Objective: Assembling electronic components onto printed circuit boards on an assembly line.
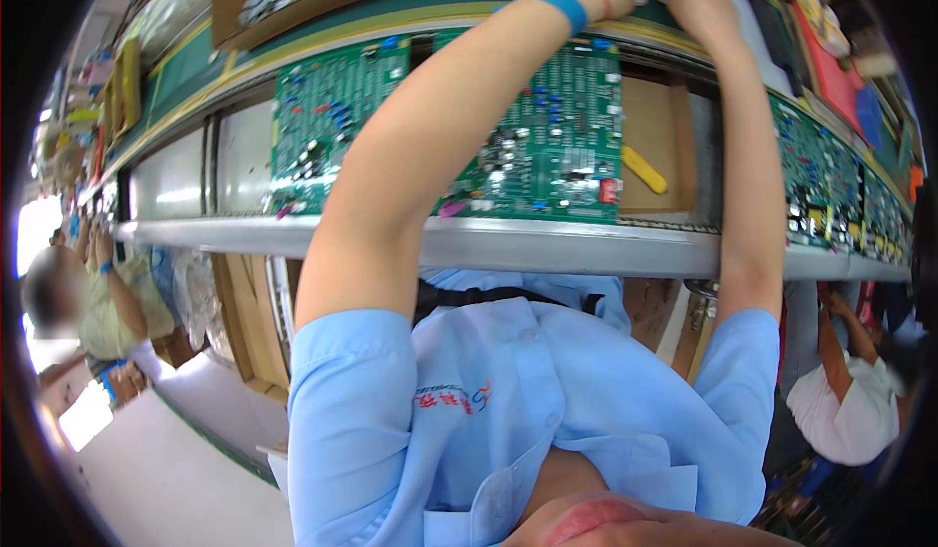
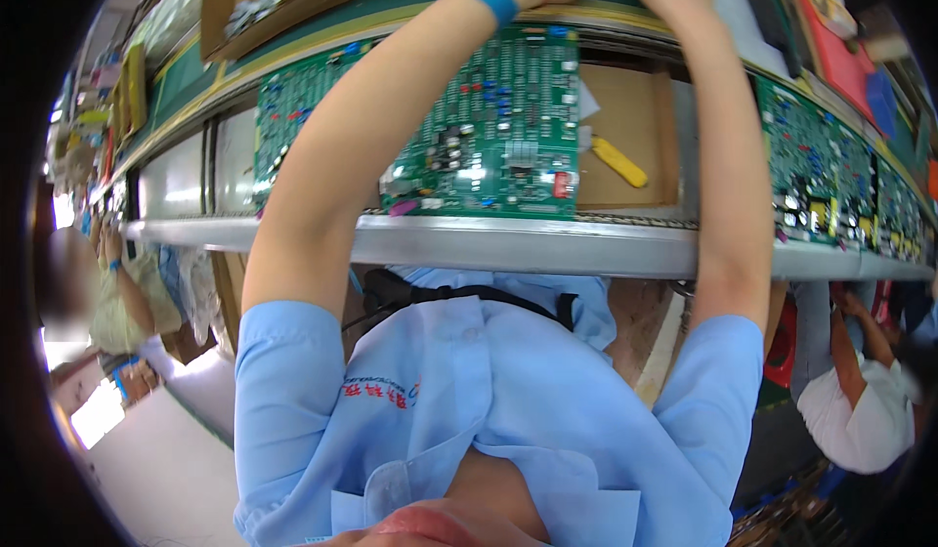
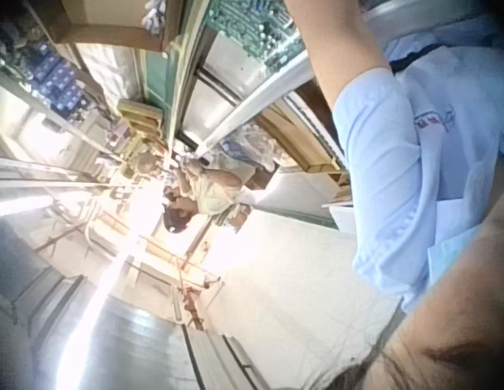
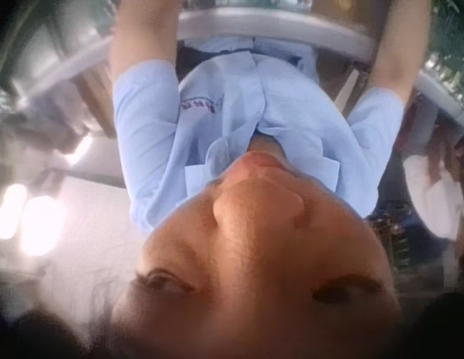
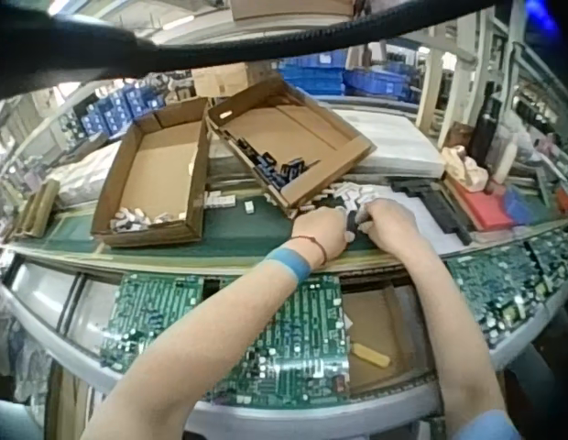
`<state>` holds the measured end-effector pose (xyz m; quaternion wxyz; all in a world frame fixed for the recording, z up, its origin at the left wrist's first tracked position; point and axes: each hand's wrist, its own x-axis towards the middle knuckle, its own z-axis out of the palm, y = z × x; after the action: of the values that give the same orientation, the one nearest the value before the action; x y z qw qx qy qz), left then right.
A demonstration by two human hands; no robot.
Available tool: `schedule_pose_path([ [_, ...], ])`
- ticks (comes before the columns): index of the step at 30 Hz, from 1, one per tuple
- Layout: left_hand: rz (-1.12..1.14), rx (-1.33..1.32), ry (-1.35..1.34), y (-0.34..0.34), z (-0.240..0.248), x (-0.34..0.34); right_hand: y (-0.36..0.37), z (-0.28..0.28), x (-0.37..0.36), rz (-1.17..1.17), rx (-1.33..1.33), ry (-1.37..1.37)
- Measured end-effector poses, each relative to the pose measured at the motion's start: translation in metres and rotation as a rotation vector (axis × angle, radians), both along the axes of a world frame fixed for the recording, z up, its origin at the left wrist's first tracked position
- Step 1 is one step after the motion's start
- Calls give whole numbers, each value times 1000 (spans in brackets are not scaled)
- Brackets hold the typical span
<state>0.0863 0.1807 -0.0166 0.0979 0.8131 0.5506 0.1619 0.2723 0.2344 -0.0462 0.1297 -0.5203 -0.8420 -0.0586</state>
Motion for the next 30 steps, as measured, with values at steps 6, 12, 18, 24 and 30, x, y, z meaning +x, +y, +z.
schedule_pose_path([
  [6,-17,-57,-286,-49,51,-58,-32,25,-34,-75,-50,79],
  [12,35,-434,-894,-139,111,-177,-79,55,-133,390,-166,374],
  [18,275,-291,-1096,-193,86,-252,-136,76,-274,560,-221,300],
  [24,407,-154,-770,-252,61,-312,-133,37,-338,727,-187,273],
  [30,593,-312,-822,-287,33,-352,-133,29,-364,781,-134,174],
])
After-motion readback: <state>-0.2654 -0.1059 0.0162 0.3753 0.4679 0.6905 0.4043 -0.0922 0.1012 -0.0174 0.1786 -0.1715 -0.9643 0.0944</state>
